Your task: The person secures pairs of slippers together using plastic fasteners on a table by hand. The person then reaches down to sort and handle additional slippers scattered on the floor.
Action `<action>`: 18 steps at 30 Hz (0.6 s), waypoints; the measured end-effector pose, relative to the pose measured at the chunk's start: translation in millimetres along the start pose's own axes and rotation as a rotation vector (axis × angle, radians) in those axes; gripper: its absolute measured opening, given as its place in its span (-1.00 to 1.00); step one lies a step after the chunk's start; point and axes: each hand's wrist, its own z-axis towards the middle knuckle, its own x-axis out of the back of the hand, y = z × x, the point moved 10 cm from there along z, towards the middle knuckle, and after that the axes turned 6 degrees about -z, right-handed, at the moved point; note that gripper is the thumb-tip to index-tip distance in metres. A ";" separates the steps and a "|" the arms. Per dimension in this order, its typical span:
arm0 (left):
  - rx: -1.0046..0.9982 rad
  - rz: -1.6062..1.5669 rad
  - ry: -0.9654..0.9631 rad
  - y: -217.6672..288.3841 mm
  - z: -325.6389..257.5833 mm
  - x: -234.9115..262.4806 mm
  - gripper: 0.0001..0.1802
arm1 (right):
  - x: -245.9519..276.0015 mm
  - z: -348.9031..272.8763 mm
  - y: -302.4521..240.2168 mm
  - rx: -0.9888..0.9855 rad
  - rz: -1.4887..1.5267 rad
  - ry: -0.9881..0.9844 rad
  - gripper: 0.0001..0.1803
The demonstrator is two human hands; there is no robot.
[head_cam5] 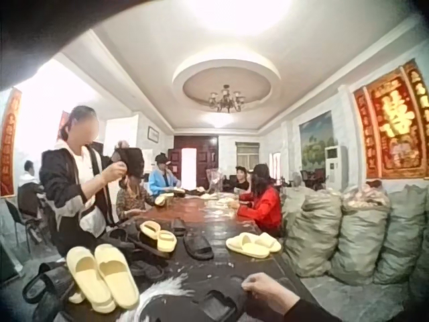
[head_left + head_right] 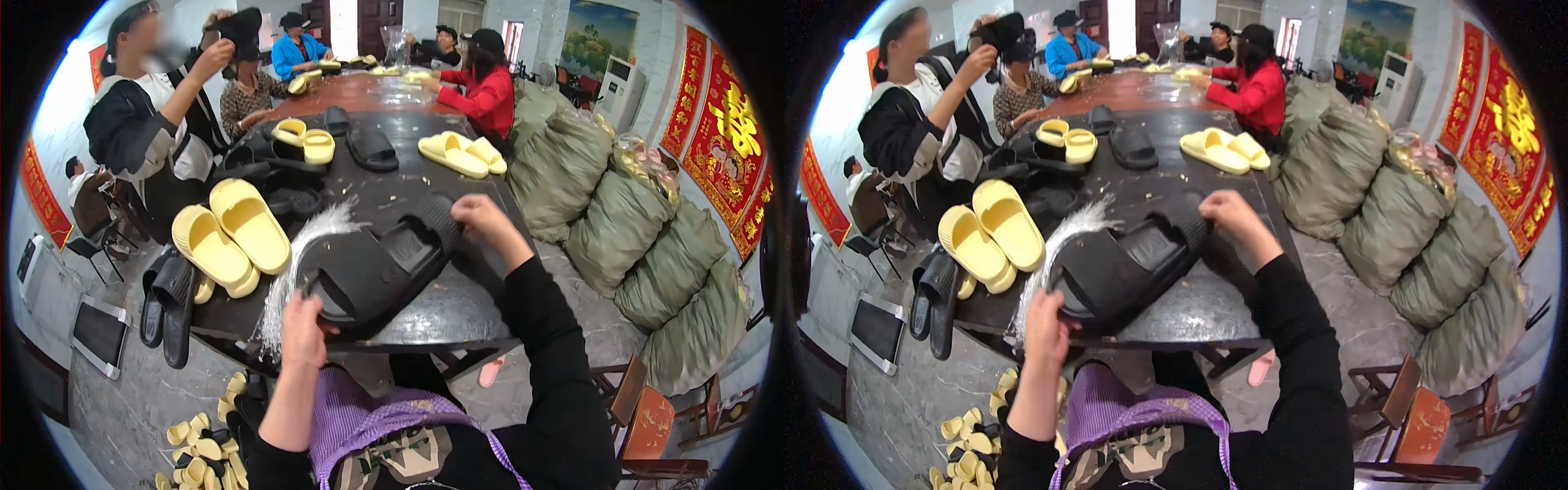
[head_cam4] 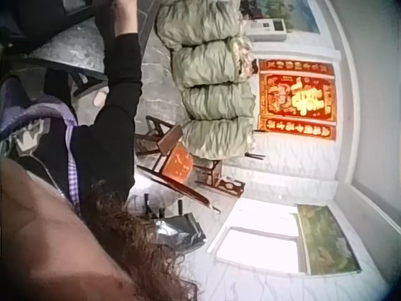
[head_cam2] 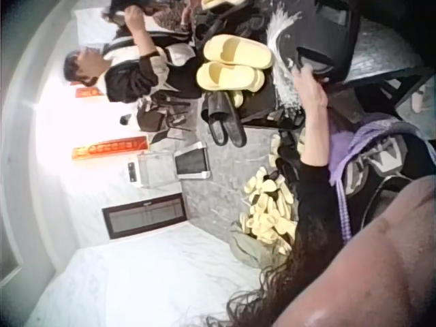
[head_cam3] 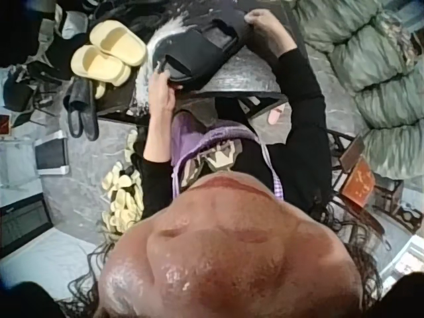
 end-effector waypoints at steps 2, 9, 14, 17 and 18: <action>-0.111 0.044 0.026 24.0 10.8 3.6 -0.73 | 32.3 -2.4 -6.0 0.106 -0.124 0.034 -0.88; -0.161 0.164 -0.054 76.2 68.6 -10.3 -0.64 | 80.4 -14.9 -25.6 0.074 -0.180 -0.109 -0.90; -0.105 0.399 -0.108 80.3 111.8 -39.0 -0.68 | 53.0 -21.6 -40.3 0.117 -0.285 -0.337 -0.90; -0.057 0.570 -0.224 61.7 136.3 -71.8 -0.68 | 31.7 -16.9 -35.1 0.123 -0.276 -0.417 -0.91; -0.027 0.574 -0.233 52.2 141.4 -80.5 -0.68 | 20.9 -13.0 -32.0 0.132 -0.260 -0.447 -0.91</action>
